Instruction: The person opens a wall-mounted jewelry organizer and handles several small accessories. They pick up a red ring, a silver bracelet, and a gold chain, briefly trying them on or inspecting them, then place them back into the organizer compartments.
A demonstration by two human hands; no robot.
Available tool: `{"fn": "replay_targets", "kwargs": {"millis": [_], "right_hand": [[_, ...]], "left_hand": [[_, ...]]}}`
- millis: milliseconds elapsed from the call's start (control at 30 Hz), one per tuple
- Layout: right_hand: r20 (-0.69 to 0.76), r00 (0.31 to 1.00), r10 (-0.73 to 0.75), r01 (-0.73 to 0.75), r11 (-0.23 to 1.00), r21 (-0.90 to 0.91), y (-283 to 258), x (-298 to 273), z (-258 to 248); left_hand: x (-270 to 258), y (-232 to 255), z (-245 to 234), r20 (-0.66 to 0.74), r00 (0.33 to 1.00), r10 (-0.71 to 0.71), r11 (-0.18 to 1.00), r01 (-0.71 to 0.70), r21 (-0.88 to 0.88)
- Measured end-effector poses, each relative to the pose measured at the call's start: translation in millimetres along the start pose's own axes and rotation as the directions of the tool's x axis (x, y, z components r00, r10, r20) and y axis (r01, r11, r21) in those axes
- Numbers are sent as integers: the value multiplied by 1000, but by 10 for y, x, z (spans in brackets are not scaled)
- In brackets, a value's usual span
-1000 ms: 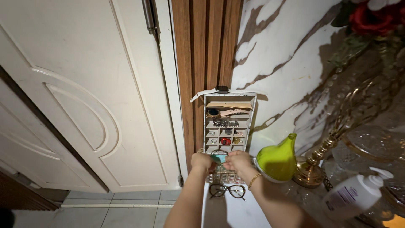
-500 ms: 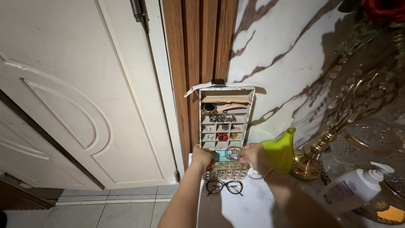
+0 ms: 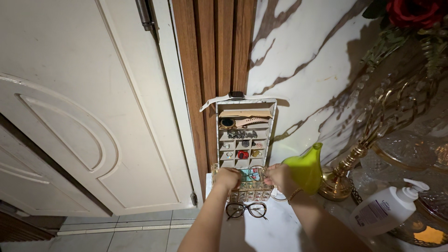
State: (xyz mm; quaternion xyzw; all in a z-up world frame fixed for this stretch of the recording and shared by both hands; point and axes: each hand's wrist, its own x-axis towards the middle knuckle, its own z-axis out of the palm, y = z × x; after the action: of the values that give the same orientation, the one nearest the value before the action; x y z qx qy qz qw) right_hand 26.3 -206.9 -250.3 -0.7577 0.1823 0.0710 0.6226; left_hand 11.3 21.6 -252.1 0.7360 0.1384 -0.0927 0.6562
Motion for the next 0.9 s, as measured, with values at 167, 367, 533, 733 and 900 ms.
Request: {"fn": "replay_targets", "kwargs": {"millis": [167, 367, 533, 733, 900], "right_hand": [[-60, 997, -45, 41, 998, -53, -162, -121, -44], [232, 973, 0, -83, 934, 348, -796, -280, -48], [395, 912, 107, -245, 916, 317, -1783, -430, -200], [459, 888, 29, -294, 804, 517, -2532, -875, -492], [396, 900, -181, -148, 728, 669, -2740, -1040, -603]], "left_hand": [[-128, 65, 115, 42, 999, 23, 992, -18, -127], [-777, 869, 284, 362, 880, 308, 930, -197, -311], [-1336, 1731, 366, 454, 668, 589, 808, -469, -357], [-1810, 2302, 243, 520, 455, 723, 661, -675, -328], [-2160, 2416, 366, 404, 405, 820, 531, -802, -274]]}}
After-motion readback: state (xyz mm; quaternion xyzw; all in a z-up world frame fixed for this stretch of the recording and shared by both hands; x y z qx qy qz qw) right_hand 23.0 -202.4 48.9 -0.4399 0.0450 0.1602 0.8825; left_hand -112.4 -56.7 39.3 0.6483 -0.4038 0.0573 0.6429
